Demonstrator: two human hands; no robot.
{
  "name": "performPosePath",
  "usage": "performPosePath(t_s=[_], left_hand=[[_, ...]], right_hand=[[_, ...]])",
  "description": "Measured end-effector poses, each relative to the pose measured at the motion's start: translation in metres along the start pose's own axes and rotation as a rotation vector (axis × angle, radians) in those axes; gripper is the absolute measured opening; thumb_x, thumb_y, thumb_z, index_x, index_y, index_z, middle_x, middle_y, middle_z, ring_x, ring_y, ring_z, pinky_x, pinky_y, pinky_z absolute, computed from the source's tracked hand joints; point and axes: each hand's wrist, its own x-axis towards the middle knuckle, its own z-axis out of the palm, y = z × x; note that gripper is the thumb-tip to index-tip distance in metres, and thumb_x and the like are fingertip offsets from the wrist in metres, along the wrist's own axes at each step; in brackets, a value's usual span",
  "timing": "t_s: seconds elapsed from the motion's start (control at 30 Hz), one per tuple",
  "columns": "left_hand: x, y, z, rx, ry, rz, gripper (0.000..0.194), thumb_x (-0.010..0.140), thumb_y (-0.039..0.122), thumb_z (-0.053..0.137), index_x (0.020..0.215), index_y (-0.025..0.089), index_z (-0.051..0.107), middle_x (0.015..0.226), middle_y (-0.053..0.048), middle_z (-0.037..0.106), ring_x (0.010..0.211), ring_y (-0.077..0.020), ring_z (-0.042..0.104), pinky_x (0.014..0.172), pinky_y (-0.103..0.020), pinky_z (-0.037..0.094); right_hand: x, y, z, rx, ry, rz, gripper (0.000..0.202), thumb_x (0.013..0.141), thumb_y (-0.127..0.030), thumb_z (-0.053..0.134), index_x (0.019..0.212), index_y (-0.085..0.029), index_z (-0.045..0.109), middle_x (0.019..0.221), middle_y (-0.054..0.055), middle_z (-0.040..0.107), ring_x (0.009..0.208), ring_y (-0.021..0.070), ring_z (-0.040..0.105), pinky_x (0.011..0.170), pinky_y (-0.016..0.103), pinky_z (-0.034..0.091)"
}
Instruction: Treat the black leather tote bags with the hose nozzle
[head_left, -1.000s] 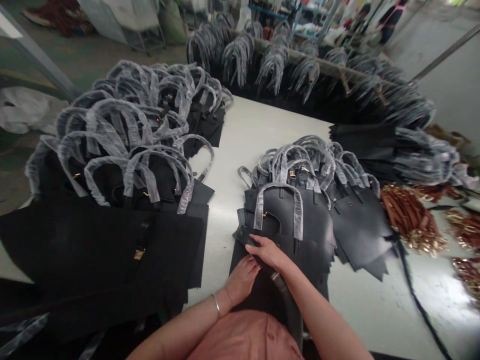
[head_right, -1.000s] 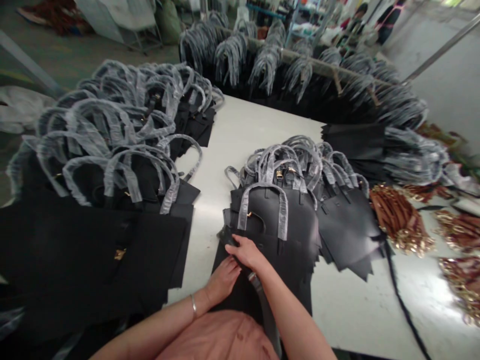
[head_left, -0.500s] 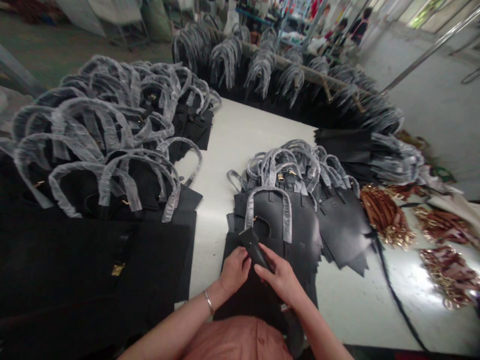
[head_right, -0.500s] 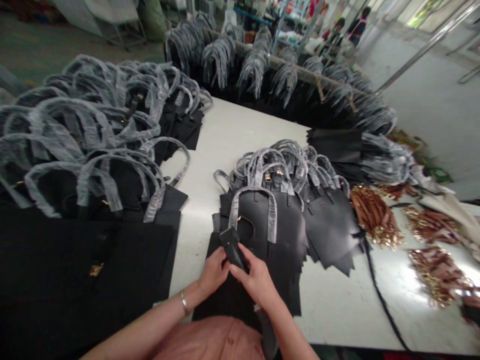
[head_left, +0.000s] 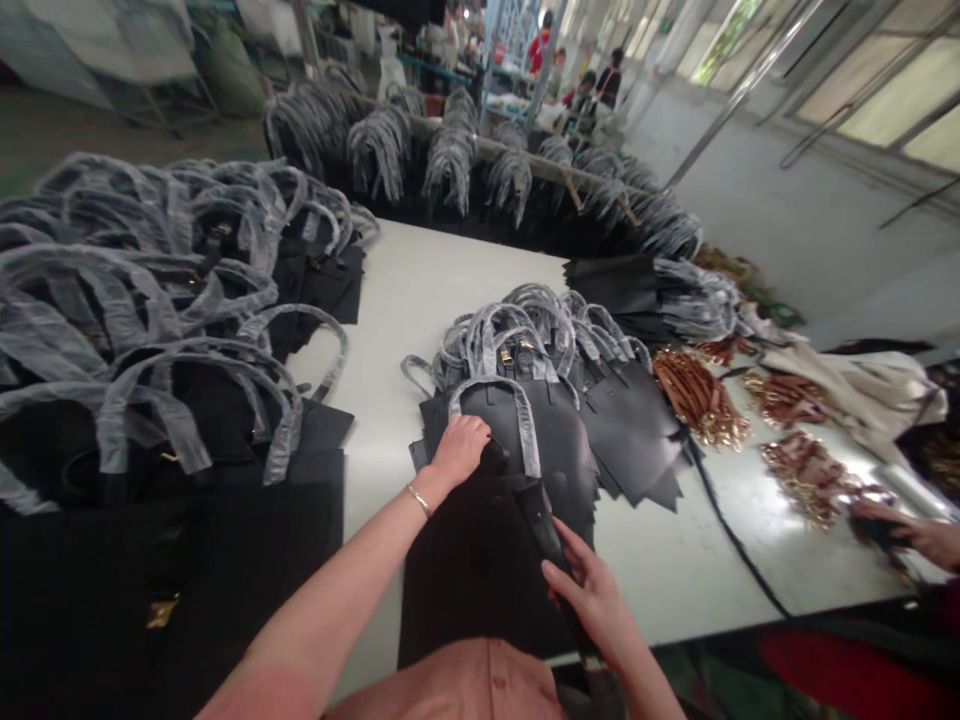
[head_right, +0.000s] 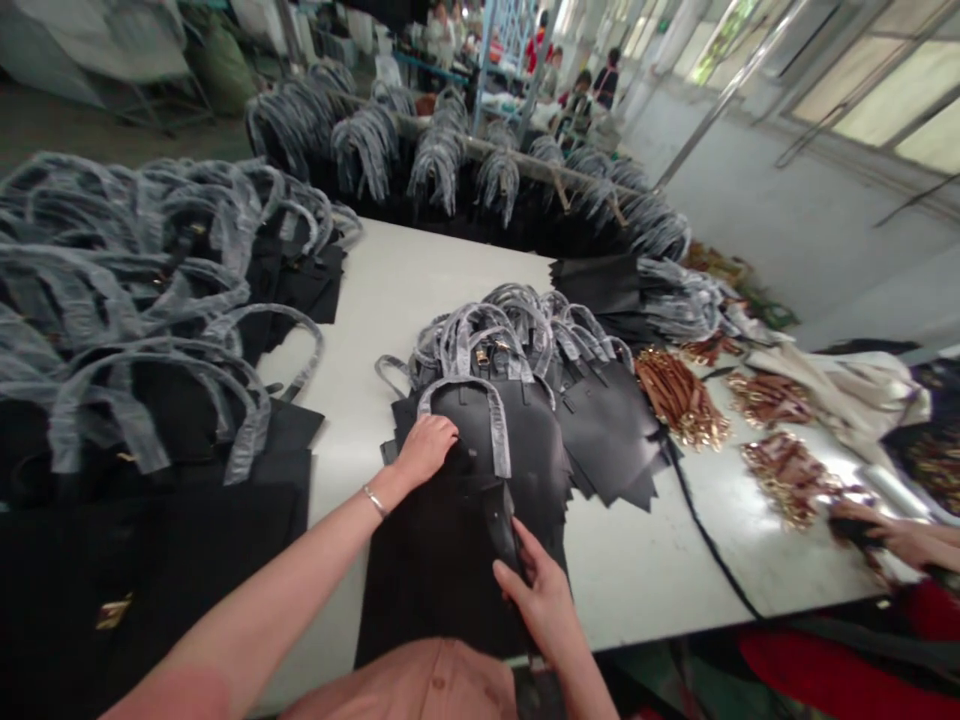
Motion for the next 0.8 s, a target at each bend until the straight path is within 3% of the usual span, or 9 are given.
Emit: performPosePath(t_s=[0.13, 0.2, 0.37, 0.47, 0.63, 0.73, 0.8], left_hand=[[-0.013, 0.021, -0.016, -0.207, -0.203, 0.115, 0.016, 0.094, 0.027, 0.045, 0.1, 0.019, 0.057, 0.072, 0.0, 0.064, 0.066, -0.015, 0.06, 0.065, -0.025, 0.042], [-0.021, 0.032, -0.025, -0.322, -0.213, 0.094, 0.018, 0.095, 0.028, 0.042, 0.098, 0.02, 0.058, 0.068, 0.001, 0.063, 0.063, -0.0145, 0.06, 0.062, -0.024, 0.042], [-0.022, 0.049, -0.045, -0.437, 0.176, 0.095, 0.021, 0.09, 0.018, 0.044, 0.104, 0.02, 0.06, 0.098, -0.004, 0.064, 0.092, -0.0177, 0.06, 0.086, -0.029, 0.043], [-0.011, 0.047, -0.049, -0.524, 0.233, 0.123, 0.024, 0.085, 0.015, 0.047, 0.104, 0.019, 0.061, 0.102, -0.005, 0.062, 0.095, -0.0183, 0.057, 0.087, -0.03, 0.043], [-0.01, 0.031, -0.049, -0.689, -0.021, -0.065, 0.025, 0.073, 0.013, 0.053, 0.095, 0.015, 0.064, 0.079, -0.002, 0.064, 0.069, -0.0143, 0.056, 0.066, -0.025, 0.043], [-0.027, 0.02, -0.047, -0.907, -0.186, -0.226, 0.021, 0.079, 0.025, 0.053, 0.094, 0.015, 0.063, 0.075, -0.002, 0.065, 0.061, -0.0117, 0.054, 0.056, -0.021, 0.038], [-0.046, 0.015, -0.041, -1.042, -0.216, -0.337, 0.022, 0.082, 0.029, 0.053, 0.098, 0.015, 0.058, 0.076, -0.003, 0.067, 0.057, -0.0097, 0.053, 0.052, -0.019, 0.035]], right_hand=[[-0.006, -0.011, -0.01, 0.044, -0.008, -0.011, 0.075, 0.072, -0.042, 0.074, 0.136, -0.017, 0.044, 0.09, 0.004, 0.067, 0.056, 0.0125, 0.054, 0.053, 0.028, 0.047], [-0.008, -0.019, -0.015, 0.058, -0.007, -0.016, 0.076, 0.073, -0.043, 0.073, 0.138, -0.017, 0.042, 0.092, 0.005, 0.067, 0.057, 0.013, 0.055, 0.054, 0.028, 0.047], [-0.01, -0.035, -0.018, 0.056, 0.046, -0.052, 0.08, 0.072, -0.046, 0.074, 0.138, -0.017, 0.041, 0.095, 0.006, 0.067, 0.059, 0.0145, 0.055, 0.056, 0.029, 0.046], [-0.011, -0.041, -0.016, 0.058, 0.07, -0.056, 0.082, 0.069, -0.049, 0.075, 0.137, -0.017, 0.042, 0.092, 0.005, 0.066, 0.058, 0.0149, 0.055, 0.054, 0.029, 0.045], [-0.015, -0.042, -0.015, 0.076, 0.019, -0.043, 0.083, 0.069, -0.049, 0.076, 0.138, -0.017, 0.041, 0.091, 0.005, 0.066, 0.058, 0.014, 0.054, 0.055, 0.029, 0.045], [-0.017, -0.041, -0.015, 0.072, -0.037, -0.046, 0.08, 0.072, -0.047, 0.074, 0.138, -0.019, 0.04, 0.094, 0.005, 0.065, 0.058, 0.0128, 0.053, 0.055, 0.028, 0.045], [-0.017, -0.04, -0.013, 0.056, -0.087, -0.044, 0.077, 0.074, -0.045, 0.073, 0.139, -0.019, 0.04, 0.095, 0.004, 0.064, 0.058, 0.0122, 0.053, 0.055, 0.028, 0.045]])
